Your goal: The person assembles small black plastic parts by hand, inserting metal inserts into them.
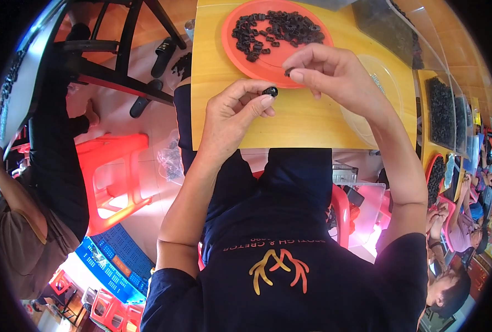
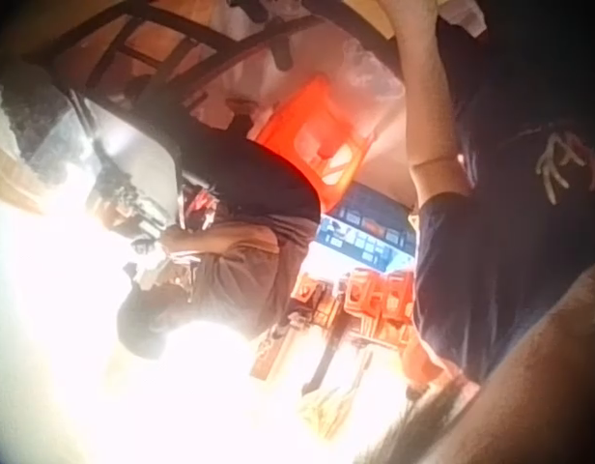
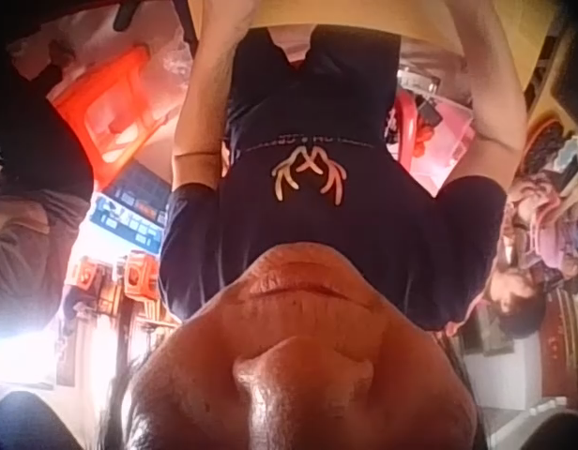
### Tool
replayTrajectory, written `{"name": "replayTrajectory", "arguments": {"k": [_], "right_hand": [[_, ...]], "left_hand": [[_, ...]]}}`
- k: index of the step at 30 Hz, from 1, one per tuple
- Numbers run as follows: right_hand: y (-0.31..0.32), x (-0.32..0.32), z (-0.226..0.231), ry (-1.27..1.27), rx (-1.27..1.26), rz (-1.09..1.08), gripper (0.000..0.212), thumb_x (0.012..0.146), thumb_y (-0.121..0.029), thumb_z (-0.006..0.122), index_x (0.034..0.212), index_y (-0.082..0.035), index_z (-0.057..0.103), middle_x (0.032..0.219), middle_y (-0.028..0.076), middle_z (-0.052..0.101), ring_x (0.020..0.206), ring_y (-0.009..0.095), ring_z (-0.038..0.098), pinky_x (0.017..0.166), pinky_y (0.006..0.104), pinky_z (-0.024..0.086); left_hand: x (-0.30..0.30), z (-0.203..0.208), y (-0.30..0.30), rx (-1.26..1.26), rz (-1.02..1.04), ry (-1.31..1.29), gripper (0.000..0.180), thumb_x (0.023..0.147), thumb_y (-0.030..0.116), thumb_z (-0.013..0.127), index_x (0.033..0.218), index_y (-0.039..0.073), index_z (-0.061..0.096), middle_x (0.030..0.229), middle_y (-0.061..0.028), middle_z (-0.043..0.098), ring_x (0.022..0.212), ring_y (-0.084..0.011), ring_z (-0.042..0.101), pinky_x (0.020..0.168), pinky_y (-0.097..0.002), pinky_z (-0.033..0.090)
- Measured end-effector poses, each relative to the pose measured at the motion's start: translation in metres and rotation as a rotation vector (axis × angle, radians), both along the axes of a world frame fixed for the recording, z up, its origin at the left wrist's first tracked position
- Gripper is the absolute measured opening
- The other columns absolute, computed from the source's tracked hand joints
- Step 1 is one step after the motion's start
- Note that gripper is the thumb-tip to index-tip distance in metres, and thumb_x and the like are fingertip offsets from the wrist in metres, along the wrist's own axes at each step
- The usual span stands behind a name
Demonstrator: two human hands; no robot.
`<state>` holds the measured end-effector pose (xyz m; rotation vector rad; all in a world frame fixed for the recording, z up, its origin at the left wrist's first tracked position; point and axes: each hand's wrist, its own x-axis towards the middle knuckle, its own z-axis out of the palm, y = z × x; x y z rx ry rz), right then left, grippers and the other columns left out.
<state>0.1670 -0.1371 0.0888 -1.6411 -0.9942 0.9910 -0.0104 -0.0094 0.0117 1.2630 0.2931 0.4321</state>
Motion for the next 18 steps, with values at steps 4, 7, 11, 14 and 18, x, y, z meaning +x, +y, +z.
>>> {"name": "replayTrajectory", "arguments": {"k": [4, 7, 11, 14, 18], "right_hand": [[-0.01, -0.012, 0.007, 0.078, -0.018, -0.013, 0.021, 0.094, -0.021, 0.068, 0.107, -0.005, 0.07, 0.086, -0.001, 0.067, 0.069, 0.004, 0.056, 0.059, 0.0202, 0.046], [-0.014, -0.013, 0.003, 0.087, -0.018, -0.014, 0.022, 0.094, -0.022, 0.068, 0.108, -0.004, 0.071, 0.082, -0.001, 0.067, 0.064, 0.005, 0.054, 0.059, 0.0204, 0.046], [-0.016, -0.017, 0.0, 0.107, -0.003, -0.021, 0.022, 0.094, -0.021, 0.068, 0.107, -0.003, 0.071, 0.081, 0.0, 0.066, 0.063, 0.005, 0.055, 0.059, 0.0201, 0.046], [-0.017, -0.021, -0.002, 0.124, 0.005, -0.03, 0.021, 0.095, -0.019, 0.067, 0.107, -0.002, 0.07, 0.081, 0.0, 0.066, 0.064, 0.005, 0.056, 0.058, 0.0203, 0.047], [-0.019, -0.027, -0.01, 0.135, 0.04, -0.068, 0.019, 0.096, -0.018, 0.066, 0.106, -0.002, 0.068, 0.08, 0.0, 0.066, 0.066, 0.006, 0.058, 0.058, 0.0204, 0.047]], "left_hand": [[0.003, 0.0, -0.003, -0.047, -0.018, -0.013, 0.017, 0.092, 0.004, 0.068, 0.108, -0.002, 0.065, 0.09, -0.0061, 0.068, 0.077, -0.0117, 0.067, 0.07, -0.024, 0.053], [0.004, 0.0, -0.004, -0.073, -0.045, -0.036, 0.019, 0.091, 0.004, 0.069, 0.108, -0.002, 0.064, 0.09, -0.0066, 0.068, 0.077, -0.0122, 0.067, 0.069, -0.0245, 0.054], [0.005, 0.002, -0.006, -0.072, -0.056, -0.039, 0.018, 0.091, 0.004, 0.069, 0.108, -0.001, 0.064, 0.088, -0.007, 0.069, 0.076, -0.0126, 0.068, 0.068, -0.025, 0.054], [0.004, 0.005, -0.009, -0.077, -0.057, -0.04, 0.018, 0.091, 0.004, 0.069, 0.107, -0.001, 0.064, 0.088, -0.0067, 0.069, 0.076, -0.0126, 0.068, 0.068, -0.0247, 0.054], [0.004, 0.003, -0.009, -0.07, -0.059, -0.046, 0.018, 0.091, 0.004, 0.069, 0.107, -0.001, 0.064, 0.088, -0.0063, 0.069, 0.076, -0.0124, 0.068, 0.068, -0.0245, 0.054]]}}
